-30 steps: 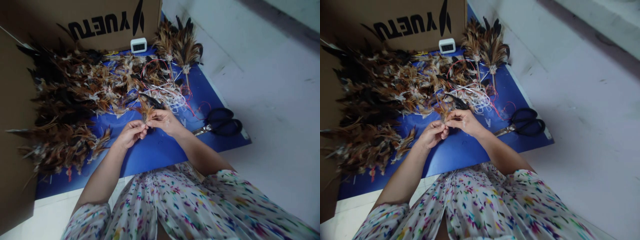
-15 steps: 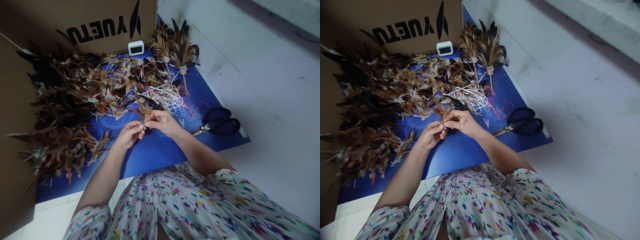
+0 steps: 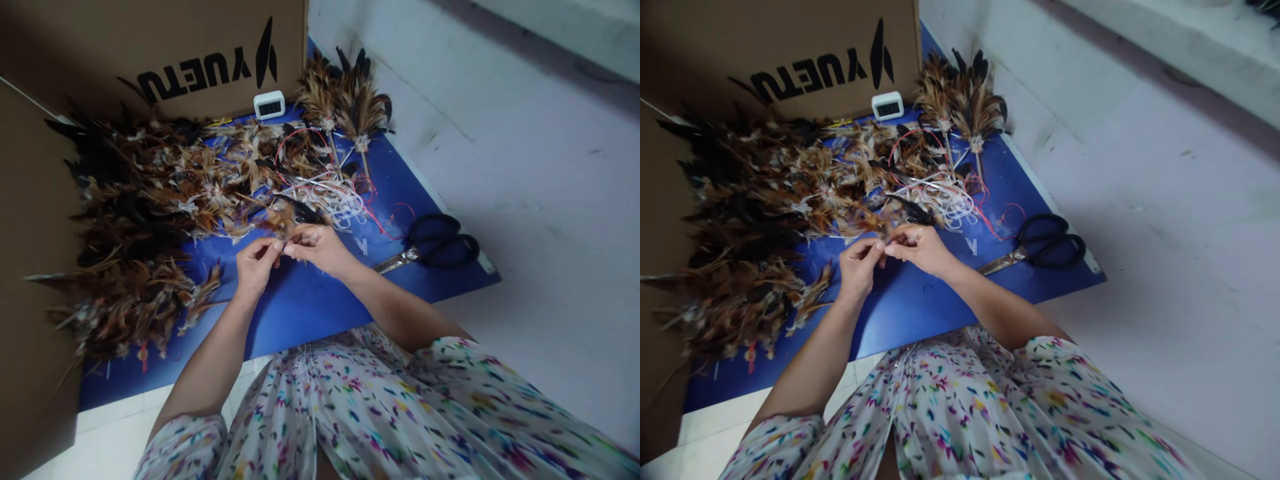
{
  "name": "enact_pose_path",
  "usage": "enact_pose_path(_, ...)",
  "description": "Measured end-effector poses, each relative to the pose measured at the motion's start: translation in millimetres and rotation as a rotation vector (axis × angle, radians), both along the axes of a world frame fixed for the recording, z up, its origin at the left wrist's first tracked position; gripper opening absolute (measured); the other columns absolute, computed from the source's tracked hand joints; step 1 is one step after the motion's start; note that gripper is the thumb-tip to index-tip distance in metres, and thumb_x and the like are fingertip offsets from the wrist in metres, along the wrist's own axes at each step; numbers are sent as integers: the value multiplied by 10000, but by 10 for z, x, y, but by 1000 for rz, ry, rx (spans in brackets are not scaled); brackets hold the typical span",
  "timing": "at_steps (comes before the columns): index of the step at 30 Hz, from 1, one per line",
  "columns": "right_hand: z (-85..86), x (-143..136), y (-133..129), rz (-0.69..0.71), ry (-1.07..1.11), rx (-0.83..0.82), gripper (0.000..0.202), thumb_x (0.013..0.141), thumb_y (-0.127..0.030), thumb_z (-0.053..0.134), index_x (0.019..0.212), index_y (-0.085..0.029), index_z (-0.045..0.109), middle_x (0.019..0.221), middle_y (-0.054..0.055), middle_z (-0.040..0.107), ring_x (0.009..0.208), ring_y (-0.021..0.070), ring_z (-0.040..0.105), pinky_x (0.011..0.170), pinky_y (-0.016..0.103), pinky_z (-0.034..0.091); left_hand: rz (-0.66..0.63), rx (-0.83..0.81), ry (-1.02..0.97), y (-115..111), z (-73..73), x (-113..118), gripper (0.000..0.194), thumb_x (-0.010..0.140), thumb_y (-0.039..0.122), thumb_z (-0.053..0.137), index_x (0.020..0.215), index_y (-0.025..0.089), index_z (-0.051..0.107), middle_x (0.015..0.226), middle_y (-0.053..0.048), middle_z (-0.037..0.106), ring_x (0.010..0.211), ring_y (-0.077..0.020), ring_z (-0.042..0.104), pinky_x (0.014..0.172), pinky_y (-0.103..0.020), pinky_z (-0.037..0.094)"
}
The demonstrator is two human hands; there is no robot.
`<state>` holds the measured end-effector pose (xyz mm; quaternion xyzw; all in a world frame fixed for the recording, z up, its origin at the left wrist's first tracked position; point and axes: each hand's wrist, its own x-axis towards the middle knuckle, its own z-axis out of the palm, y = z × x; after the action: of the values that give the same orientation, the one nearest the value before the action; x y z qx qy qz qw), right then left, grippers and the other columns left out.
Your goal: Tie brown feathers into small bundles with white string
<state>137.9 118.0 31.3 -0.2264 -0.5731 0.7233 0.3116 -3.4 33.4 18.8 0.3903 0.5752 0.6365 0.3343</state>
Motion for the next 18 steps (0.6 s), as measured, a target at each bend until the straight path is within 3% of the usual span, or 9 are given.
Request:
enact_pose_path(4,-19,6,5,-40,2,45,383,640,-467,875,751,-142,705,705,-4,635,592,85,532,551,232,446,-13,2,132,-21,1,-6,191,823,381,740,782,196,764,599,27,620,483,-71,499,523,-218,395)
enact_pose_path(11,-39,-6,-21,-106,-65,106,419,617,-517,881,758,-151,735,749,14,680,676,122,578,604,251,483,4,3,330,-49,86,13,75,792,283,753,773,216,782,586,19,598,551,-115,527,619,-254,412)
enact_pose_path(18,17,-3,-37,-153,-31,89,404,603,-493,886,757,-160,719,749,16,684,701,136,612,663,267,514,-31,-8,406,-75,130,52,72,807,260,739,771,219,786,612,-4,598,605,-138,535,683,-267,414)
